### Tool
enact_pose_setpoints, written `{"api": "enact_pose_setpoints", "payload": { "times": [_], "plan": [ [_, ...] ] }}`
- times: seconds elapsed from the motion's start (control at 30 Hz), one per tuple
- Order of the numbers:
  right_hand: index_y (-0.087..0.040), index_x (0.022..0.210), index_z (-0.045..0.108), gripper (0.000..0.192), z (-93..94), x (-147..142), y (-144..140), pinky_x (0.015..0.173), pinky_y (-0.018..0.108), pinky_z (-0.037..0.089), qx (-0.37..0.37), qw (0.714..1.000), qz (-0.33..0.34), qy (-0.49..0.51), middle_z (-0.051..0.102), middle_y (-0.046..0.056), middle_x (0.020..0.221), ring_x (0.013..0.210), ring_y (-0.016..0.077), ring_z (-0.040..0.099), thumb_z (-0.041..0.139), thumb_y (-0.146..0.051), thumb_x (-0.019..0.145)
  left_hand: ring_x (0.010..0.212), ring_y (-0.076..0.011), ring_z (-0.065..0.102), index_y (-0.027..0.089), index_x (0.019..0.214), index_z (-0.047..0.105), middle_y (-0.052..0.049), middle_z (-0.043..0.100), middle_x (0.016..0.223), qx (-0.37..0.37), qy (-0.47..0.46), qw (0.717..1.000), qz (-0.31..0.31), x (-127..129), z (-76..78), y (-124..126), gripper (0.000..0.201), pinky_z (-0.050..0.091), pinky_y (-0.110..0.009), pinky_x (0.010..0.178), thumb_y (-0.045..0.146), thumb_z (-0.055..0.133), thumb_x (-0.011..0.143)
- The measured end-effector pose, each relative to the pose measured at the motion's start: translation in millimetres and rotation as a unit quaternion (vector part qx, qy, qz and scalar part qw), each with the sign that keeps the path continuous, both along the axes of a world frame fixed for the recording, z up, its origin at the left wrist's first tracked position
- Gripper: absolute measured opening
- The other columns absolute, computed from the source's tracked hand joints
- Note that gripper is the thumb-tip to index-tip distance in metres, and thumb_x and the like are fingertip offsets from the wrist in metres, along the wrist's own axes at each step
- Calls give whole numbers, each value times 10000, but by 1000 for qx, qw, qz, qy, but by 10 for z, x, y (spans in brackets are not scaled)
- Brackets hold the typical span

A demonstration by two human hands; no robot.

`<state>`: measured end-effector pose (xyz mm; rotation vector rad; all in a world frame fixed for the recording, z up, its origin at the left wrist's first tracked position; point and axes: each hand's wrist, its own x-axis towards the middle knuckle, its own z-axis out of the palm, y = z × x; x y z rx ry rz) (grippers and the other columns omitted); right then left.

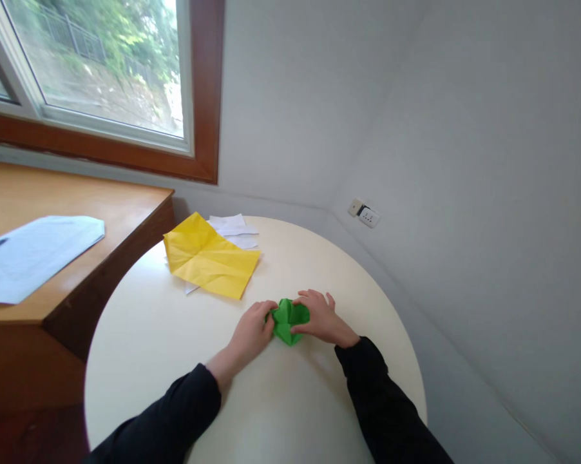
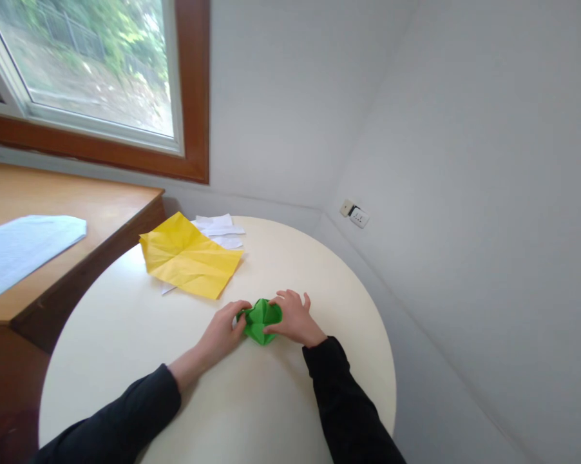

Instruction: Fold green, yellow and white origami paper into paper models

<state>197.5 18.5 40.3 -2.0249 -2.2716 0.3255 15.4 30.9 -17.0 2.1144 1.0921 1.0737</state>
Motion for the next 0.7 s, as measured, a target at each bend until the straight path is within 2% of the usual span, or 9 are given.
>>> {"api": "enact_pose_setpoints", "payload": {
  "times": [0.1,0.23,0.37,0.47,0.57,0.7],
  "plan": [
    [-237,936,615,381,60,-45,45,1037,616,60,-8,1000,19,-19,529,71,1257,1273,299,335,742,-381,606,827,-194,577,170,926,569,-78,637,869,-1,-6,1000,-6,0,-26,10,224,466,-326,760,106,401,793],
    [-214,870,616,355,30,-161,65,1019,635,70,-1,998,52,-45,600,79,1130,1186,305,421,761,-359,579,816,-185,578,174,905,557,-68,629,867,-12,-30,999,-1,4,-63,19,222,471,-314,744,85,403,773],
    [-205,794,623,184,-58,-251,24,1011,624,71,74,991,82,-73,632,63,1064,1153,294,448,716,-273,650,833,-191,573,161,956,535,-79,611,879,-21,-58,998,23,7,-70,22,227,470,-326,751,98,416,773],
    [-197,812,621,78,-109,-283,-68,1020,550,125,155,970,152,-112,623,69,1081,1146,266,454,633,-179,736,841,-199,569,152,964,526,-82,600,859,-33,-72,996,44,5,-51,27,219,466,-342,768,111,420,777],
    [-176,801,606,95,-160,-317,-196,971,438,245,214,940,208,-166,638,84,978,1012,221,524,530,-120,817,837,-200,567,149,943,524,-84,594,851,-43,-79,994,61,3,-41,38,203,462,-347,777,109,418,775],
    [-160,760,588,170,-231,-388,-351,810,355,344,202,924,232,-225,641,73,769,777,198,573,461,-87,846,833,-194,561,155,920,520,-81,588,863,-46,-86,993,65,3,-60,56,193,457,-343,787,98,410,771]
  ]
}}
